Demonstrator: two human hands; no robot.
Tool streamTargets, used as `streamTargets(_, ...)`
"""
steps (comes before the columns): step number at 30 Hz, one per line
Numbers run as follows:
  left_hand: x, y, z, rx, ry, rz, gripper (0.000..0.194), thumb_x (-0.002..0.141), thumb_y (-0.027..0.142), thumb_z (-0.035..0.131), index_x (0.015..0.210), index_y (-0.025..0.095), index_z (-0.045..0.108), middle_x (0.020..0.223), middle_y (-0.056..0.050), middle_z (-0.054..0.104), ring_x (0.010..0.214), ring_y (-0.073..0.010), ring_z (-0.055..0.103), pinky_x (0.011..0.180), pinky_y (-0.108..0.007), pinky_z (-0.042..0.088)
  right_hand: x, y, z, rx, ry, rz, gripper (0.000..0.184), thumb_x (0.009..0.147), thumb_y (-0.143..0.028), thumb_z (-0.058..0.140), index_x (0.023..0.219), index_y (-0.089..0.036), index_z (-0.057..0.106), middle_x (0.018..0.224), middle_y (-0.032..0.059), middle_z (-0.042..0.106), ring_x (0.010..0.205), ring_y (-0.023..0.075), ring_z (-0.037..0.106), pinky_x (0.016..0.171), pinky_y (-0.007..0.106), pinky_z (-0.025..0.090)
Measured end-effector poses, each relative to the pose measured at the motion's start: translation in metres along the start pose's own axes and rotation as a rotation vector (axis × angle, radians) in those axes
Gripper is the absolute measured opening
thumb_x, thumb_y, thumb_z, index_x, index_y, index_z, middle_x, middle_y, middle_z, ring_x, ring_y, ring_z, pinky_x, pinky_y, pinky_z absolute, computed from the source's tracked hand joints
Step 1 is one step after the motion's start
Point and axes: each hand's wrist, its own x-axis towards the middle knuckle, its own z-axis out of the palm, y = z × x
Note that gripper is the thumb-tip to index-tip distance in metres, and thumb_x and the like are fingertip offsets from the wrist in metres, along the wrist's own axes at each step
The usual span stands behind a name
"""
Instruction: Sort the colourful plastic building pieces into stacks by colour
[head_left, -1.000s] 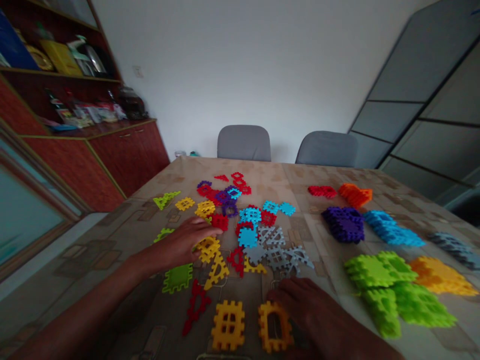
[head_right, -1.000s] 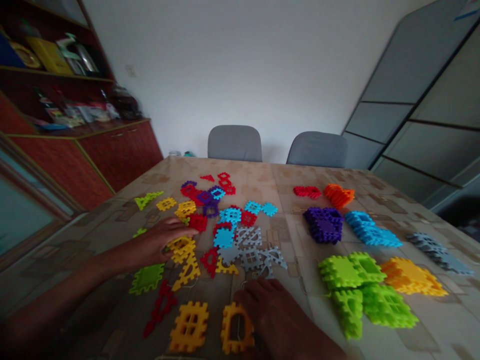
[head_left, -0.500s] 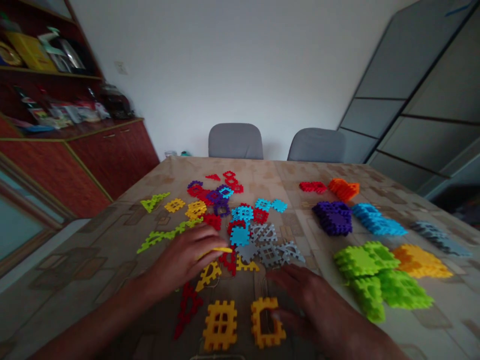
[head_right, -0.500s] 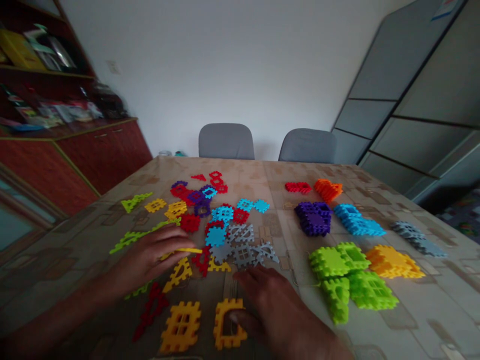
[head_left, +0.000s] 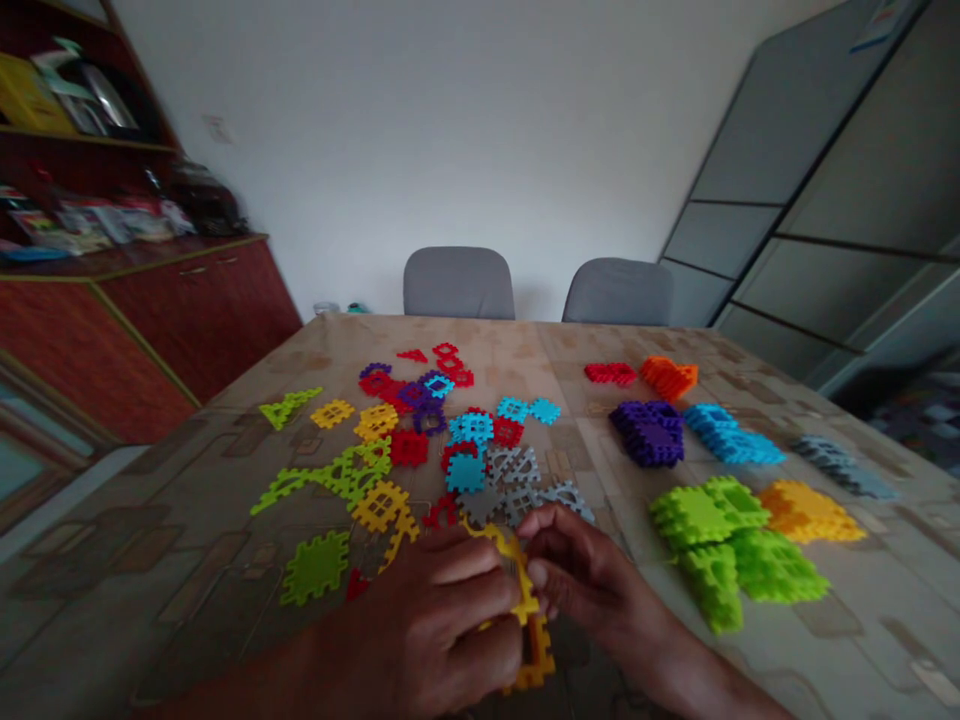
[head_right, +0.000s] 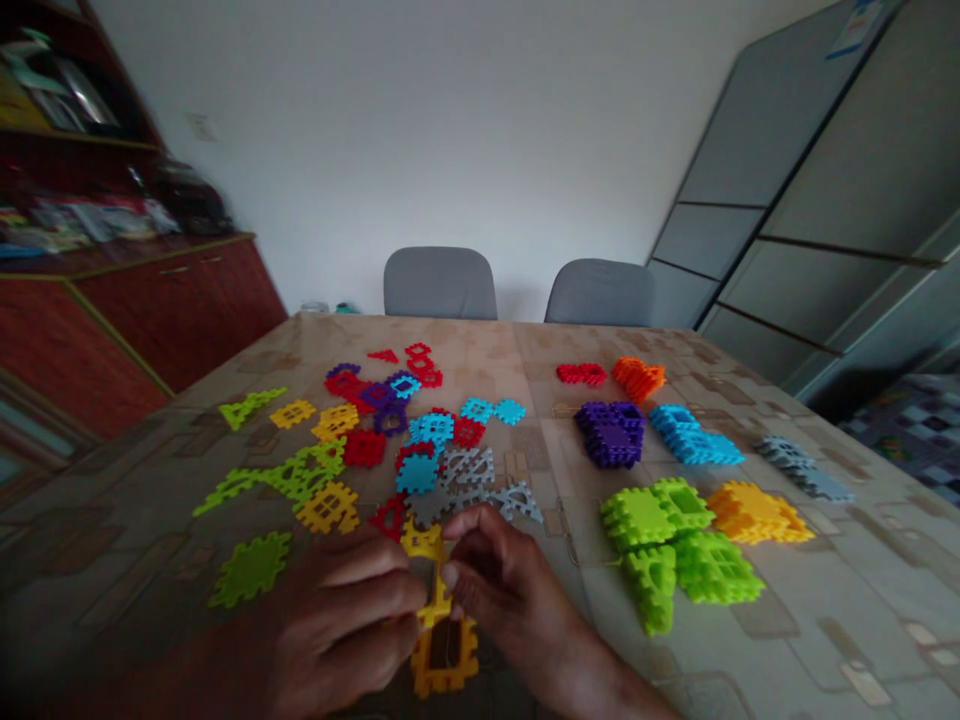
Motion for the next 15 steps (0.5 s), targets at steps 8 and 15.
streamTargets(8,-0.020,0.000,-0.021,-0.030,-0.048,-0.111,0.025,0.109,0.040,0.047,0.117,0.025,0.064,0.111,-0.002,0.077,0.099,-0.0183,0.070,0.093,-0.029,0.051,-0.007,-0.010,-0.010,0.003,-0.076,0.061,0.037,0.088,-0.052,0.071,0.100,-0.022,0.054,0.077,-0.0053,0.047,0.065,0.0106,0.039,0.061,0.024,0.033)
streamTargets(15,-0.055,-0.012,-0.004,-0.007,-0.094,-0.295,0.026,0.108,0.037,0.045,0.122,0.027,0.065,0.117,-0.003,0.075,0.104,-0.0205,0.069,0.094,-0.028,0.054,-0.007,-0.002,-0.007,-0.297,-0.027,0.156,0.013,0.079,-0.025,0.066,0.085,-0.020,0.055,0.066,-0.0073,0.049,0.056,0.0082,0.040,0.052,0.020,0.030)
